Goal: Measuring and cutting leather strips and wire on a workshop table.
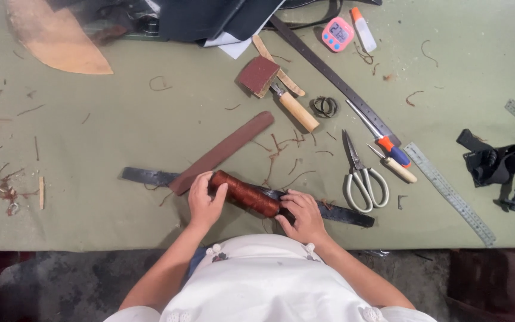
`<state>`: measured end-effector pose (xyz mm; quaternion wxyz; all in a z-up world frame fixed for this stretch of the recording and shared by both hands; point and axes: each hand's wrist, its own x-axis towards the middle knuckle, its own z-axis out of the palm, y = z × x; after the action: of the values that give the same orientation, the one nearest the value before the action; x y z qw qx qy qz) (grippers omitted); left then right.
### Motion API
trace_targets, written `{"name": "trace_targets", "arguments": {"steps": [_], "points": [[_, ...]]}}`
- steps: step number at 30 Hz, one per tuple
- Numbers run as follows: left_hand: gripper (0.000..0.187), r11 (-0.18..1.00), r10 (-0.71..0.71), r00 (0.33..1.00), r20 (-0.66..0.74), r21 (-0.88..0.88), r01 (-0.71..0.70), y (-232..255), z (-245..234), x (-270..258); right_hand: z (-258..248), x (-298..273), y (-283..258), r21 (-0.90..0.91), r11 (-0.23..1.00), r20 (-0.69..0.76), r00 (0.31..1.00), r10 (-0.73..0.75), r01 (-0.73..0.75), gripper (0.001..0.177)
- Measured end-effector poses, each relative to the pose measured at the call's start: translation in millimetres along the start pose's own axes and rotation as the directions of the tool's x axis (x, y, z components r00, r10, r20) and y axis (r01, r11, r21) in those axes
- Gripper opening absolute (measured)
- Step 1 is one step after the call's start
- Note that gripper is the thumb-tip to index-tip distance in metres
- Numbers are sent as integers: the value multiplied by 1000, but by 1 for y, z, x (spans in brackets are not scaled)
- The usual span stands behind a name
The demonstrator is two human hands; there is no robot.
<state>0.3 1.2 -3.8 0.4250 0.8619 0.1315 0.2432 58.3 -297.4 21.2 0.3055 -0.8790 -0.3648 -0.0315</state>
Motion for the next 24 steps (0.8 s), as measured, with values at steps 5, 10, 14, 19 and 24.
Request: {"name": "trace_targets", "arguments": {"steps": [5,10,14,19,24], "points": [[34,1000,-10,1000,-5,-11,10,7,-3,2,4,-1,4,2,1000,15,1000,4,-4,32],[35,1000,-7,1000,17,-23,8,9,-4,5,4,1,6,-4,1000,19,1000,24,-24,33],[34,1000,-10,999,32,-12,10,13,-8,4,0,1,2,11,1000,6,1000,11,-11,34],[34,1000,11,1000,18,-18,-10,9,-5,4,0,3,1,20,1000,-16,1000,18,-18,35],[36,1000,18,1000,16,-23,-17,5,-5,3,3,1,5,26,1000,-7,1000,6,-6,37]]}}
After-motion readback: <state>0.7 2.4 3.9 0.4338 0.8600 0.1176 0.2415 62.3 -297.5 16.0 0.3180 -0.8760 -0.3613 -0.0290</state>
